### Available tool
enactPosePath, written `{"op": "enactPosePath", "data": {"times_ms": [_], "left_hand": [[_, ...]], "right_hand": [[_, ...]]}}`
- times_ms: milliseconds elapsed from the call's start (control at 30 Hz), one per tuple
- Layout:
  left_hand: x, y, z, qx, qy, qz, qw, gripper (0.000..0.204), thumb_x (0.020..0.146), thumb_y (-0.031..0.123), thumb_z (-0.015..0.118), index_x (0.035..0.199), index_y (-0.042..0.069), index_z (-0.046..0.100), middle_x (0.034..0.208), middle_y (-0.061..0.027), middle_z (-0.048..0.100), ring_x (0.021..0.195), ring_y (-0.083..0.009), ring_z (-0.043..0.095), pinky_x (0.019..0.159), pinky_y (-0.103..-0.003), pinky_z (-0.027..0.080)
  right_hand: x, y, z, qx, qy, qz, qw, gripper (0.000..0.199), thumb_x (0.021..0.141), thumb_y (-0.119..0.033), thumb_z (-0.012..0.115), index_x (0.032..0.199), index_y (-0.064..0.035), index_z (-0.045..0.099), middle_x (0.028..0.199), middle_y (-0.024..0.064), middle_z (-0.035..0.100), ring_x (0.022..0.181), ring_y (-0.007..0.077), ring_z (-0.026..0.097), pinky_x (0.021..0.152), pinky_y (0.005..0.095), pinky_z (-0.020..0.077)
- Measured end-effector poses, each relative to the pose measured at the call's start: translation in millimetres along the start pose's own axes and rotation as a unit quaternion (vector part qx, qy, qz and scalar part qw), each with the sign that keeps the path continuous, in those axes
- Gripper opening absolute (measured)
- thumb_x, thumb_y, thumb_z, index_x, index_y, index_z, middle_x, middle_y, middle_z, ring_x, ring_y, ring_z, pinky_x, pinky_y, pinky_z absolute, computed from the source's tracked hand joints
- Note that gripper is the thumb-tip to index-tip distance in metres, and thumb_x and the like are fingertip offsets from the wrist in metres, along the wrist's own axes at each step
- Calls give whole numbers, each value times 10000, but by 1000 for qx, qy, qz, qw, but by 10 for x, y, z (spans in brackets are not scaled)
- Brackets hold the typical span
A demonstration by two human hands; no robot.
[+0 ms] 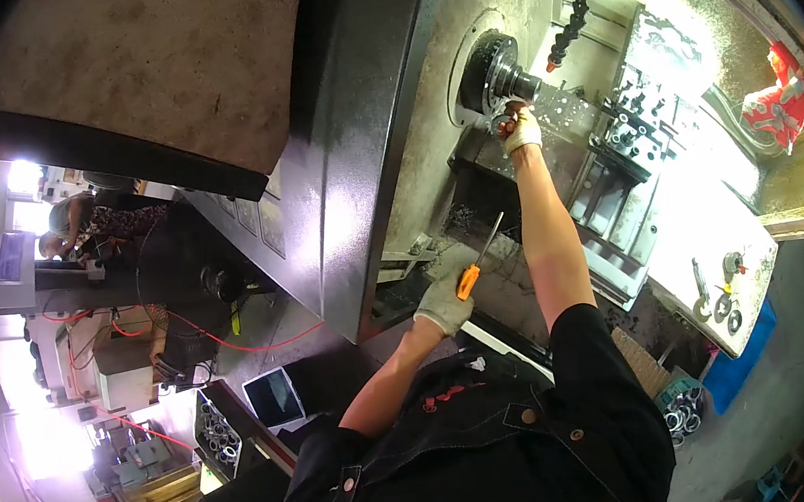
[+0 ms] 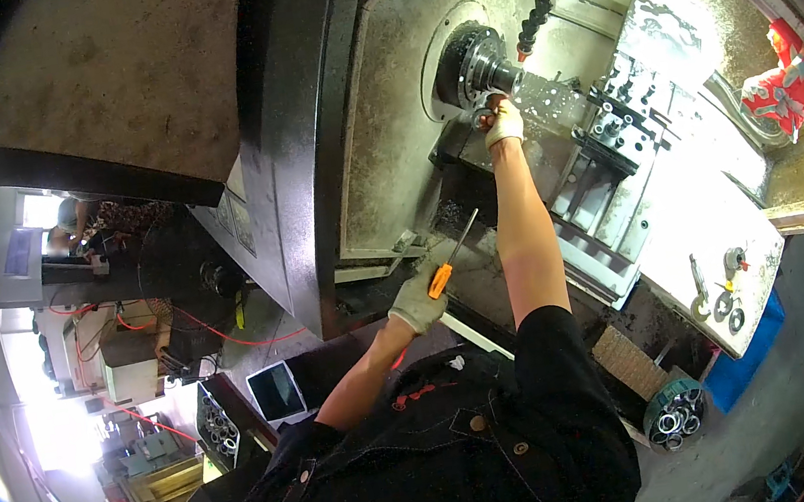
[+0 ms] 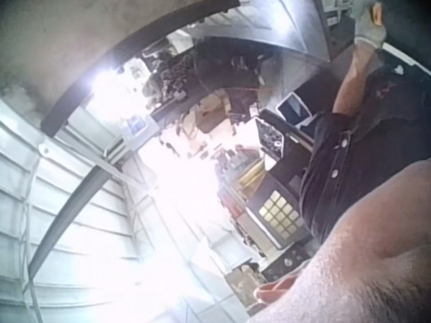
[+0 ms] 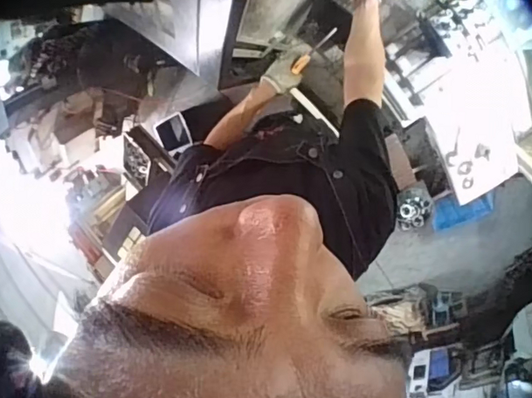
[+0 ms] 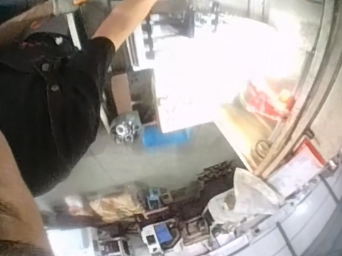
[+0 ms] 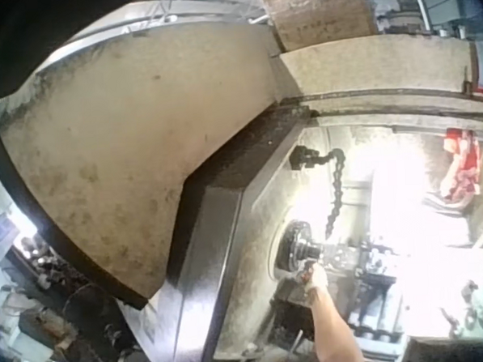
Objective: The person uses a dial caliper to measure the dimensions of small cylindrical metal parts. They pick up a part from a tray, measure it, and place it into a machine's chuck. The person repeats this process, handling the parts and tools with gloved hands.
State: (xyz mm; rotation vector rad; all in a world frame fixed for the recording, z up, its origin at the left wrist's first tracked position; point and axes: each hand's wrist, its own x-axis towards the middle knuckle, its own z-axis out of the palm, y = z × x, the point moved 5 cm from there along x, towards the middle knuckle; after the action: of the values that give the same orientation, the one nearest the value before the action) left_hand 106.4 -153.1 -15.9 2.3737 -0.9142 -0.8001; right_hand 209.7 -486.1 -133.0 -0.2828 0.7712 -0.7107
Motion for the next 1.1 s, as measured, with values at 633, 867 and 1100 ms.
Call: {"op": "enactPosePath", "data": {"times_ms": [633,867,1100], "left_hand": [[-199,13,304,-6,-60,7,998,323,724,121,551,1023,28,471,874,-242,578,875,-407,545,754,-445,438],[-313,-150,421,-38,-63,11,997,351,736,127,515,1073,44,459,922,-241,582,918,-396,549,766,-441,442],[-412,-188,382,-12,-93,-16,995,425,739,128,492,1147,30,426,995,-219,576,956,-359,555,804,-404,453]], "right_hand": [[-286,-162,160,-82,53,66,993,118,782,-183,560,734,-75,562,442,11,308,357,130,345,368,254,402],[-401,59,195,241,-100,120,958,106,690,-183,630,776,-158,573,639,-41,542,430,97,412,507,274,403],[-508,137,408,414,-50,71,906,122,721,-283,638,718,-182,568,537,-60,480,469,118,434,547,340,399]]}}
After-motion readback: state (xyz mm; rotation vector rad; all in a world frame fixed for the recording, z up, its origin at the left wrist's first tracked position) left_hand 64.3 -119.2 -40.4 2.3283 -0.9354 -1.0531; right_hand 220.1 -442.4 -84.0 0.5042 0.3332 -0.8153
